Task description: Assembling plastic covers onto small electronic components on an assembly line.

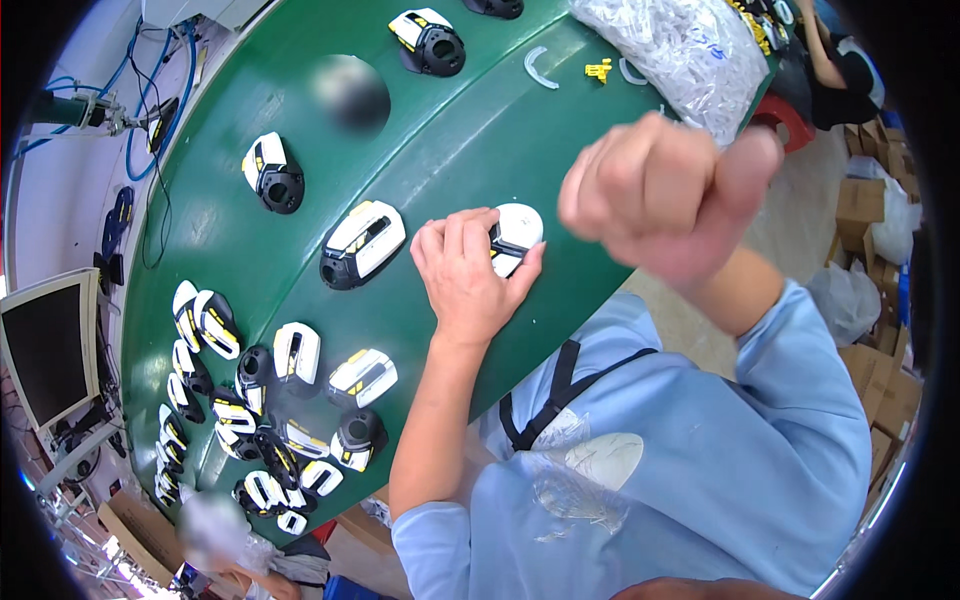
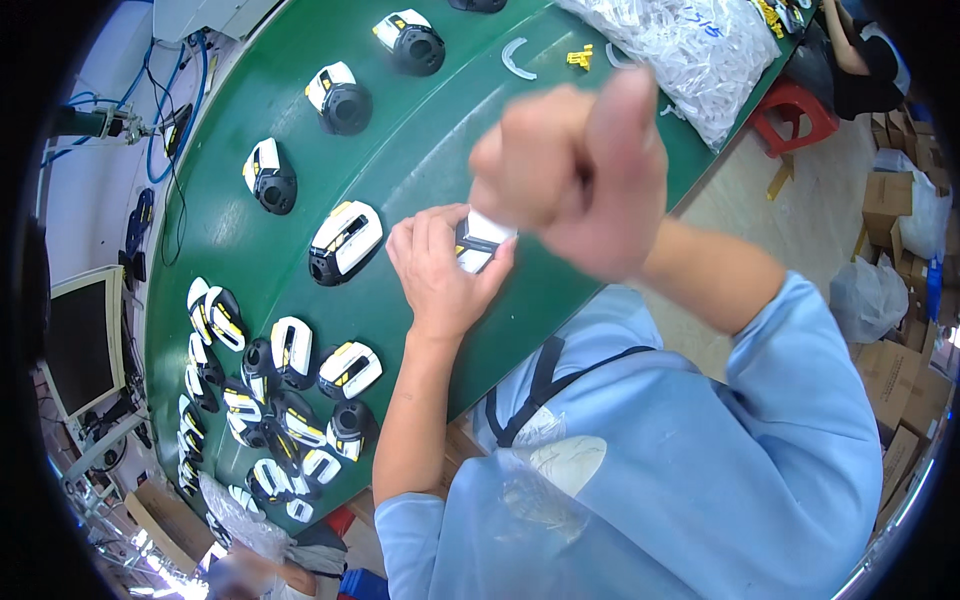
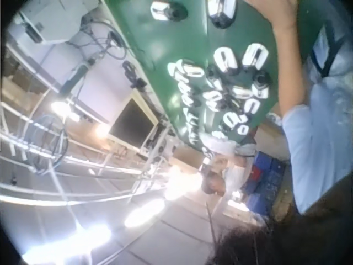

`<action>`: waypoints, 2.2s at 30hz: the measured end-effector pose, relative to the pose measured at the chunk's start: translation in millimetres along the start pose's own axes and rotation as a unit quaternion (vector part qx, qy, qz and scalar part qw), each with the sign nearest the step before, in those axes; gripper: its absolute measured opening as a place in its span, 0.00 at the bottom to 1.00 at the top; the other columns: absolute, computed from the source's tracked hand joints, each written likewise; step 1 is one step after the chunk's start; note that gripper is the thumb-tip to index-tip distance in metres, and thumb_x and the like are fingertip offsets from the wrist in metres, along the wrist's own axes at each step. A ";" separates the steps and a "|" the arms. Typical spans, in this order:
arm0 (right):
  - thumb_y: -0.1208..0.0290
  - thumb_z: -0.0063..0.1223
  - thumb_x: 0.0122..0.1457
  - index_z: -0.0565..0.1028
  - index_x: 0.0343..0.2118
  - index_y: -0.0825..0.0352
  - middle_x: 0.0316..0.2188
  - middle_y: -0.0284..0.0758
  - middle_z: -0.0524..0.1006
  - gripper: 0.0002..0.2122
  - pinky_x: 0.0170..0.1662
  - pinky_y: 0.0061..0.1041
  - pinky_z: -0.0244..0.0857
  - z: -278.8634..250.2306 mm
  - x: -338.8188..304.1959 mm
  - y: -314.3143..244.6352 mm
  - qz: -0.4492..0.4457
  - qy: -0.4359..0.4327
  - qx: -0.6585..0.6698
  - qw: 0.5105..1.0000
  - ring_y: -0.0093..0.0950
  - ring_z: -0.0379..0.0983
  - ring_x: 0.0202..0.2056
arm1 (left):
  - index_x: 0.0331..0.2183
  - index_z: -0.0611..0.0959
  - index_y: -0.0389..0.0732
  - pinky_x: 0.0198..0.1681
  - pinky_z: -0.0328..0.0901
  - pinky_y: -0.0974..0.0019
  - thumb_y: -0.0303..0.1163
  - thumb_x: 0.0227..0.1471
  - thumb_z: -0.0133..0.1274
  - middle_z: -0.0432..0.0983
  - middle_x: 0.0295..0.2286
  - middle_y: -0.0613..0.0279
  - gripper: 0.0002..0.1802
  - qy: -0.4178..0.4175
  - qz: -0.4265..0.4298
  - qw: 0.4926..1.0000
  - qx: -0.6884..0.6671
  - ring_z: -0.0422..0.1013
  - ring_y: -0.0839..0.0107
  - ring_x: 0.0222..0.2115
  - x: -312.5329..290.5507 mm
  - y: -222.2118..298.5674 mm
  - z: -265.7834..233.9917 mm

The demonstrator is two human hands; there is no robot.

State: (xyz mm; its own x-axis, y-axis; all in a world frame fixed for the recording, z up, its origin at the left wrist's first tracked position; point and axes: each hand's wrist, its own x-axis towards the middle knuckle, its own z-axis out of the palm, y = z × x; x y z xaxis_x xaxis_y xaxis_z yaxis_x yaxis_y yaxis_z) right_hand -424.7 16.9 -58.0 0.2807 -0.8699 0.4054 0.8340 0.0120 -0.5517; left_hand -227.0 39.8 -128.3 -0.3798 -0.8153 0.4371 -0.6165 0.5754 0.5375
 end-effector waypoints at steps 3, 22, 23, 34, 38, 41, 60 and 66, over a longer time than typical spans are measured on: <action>0.58 0.48 0.78 0.66 0.24 0.61 0.19 0.31 0.64 0.22 0.25 0.27 0.55 -8.7 -13.3 59.6 0.019 -0.015 -0.454 0.891 0.25 0.61 0.20 | 0.44 0.82 0.43 0.57 0.61 0.47 0.46 0.41 0.76 0.80 0.43 0.62 0.31 -0.030 -0.038 0.999 0.015 0.70 0.54 0.46 -6.8 -5.4 -9.9; 0.59 0.42 0.80 0.65 0.23 0.66 0.20 0.29 0.64 0.24 0.28 0.27 0.53 -56.5 -90.4 33.1 0.084 0.212 -0.355 0.907 0.21 0.56 0.22 | 0.51 0.84 0.37 0.56 0.67 0.47 0.47 0.56 0.71 0.80 0.47 0.46 0.29 0.123 -0.118 0.917 0.361 0.72 0.46 0.51 54.2 -160.4 -167.5; 0.60 0.44 0.79 0.66 0.22 0.67 0.20 0.31 0.67 0.24 0.28 0.27 0.55 -56.6 -90.7 29.8 0.075 0.185 -0.410 0.890 0.23 0.59 0.22 | 0.51 0.85 0.37 0.57 0.66 0.50 0.45 0.57 0.70 0.80 0.46 0.46 0.27 0.103 -0.064 0.930 0.348 0.71 0.47 0.53 64.1 -161.9 -159.5; 0.65 0.63 0.69 0.73 0.24 0.68 0.22 0.40 0.71 0.17 0.29 0.40 0.63 -28.0 -71.8 29.5 0.064 0.051 -0.560 0.824 0.41 0.70 0.22 | 0.46 0.81 0.42 0.38 0.74 0.49 0.46 0.58 0.68 0.84 0.35 0.55 0.23 -0.089 -0.146 0.954 0.247 0.82 0.50 0.36 141.6 -112.2 -49.7; 0.66 0.64 0.67 0.79 0.29 0.67 0.25 0.38 0.77 0.12 0.31 0.36 0.68 -29.5 -65.8 5.8 0.064 0.033 -0.614 0.786 0.38 0.76 0.26 | 0.43 0.85 0.44 0.39 0.74 0.49 0.48 0.59 0.66 0.84 0.36 0.55 0.19 -0.091 -0.159 0.949 0.257 0.82 0.51 0.37 126.0 -123.7 -46.1; 0.68 0.63 0.67 0.85 0.38 0.67 0.33 0.40 0.85 0.07 0.38 0.30 0.76 -58.3 -55.9 -32.8 0.018 0.158 -0.673 0.722 0.31 0.83 0.33 | 0.42 0.90 0.42 0.42 0.75 0.47 0.49 0.60 0.64 0.87 0.35 0.52 0.20 -0.134 -0.212 0.931 0.263 0.83 0.49 0.38 127.0 -116.7 -52.5; 0.73 0.66 0.65 0.83 0.40 0.71 0.37 0.29 0.82 0.06 0.42 0.21 0.70 -59.4 -71.3 -77.2 0.086 0.250 -0.599 0.756 0.18 0.77 0.39 | 0.49 0.86 0.42 0.42 0.73 0.51 0.40 0.52 0.72 0.84 0.38 0.56 0.24 -0.198 -0.051 0.979 -0.018 0.79 0.53 0.40 7.3 41.6 -58.2; 0.78 0.62 0.68 0.81 0.45 0.72 0.38 0.33 0.84 0.06 0.41 0.19 0.74 -14.3 -63.4 -16.6 0.211 0.178 -0.367 0.889 0.17 0.80 0.39 | 0.61 0.81 0.46 0.65 0.63 0.40 0.50 0.36 0.80 0.69 0.65 0.46 0.51 -0.214 0.056 0.974 0.040 0.64 0.37 0.65 42.0 -10.2 -54.9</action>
State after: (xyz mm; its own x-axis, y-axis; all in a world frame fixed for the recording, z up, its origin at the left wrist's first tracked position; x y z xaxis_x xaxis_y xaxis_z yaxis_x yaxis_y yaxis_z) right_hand -463.2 64.8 -85.0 0.2180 -0.9668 -0.1333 0.1197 0.1621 -0.9795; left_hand -198.9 3.3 -75.9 -0.6902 -0.7100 0.1395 -0.5997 0.6692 0.4388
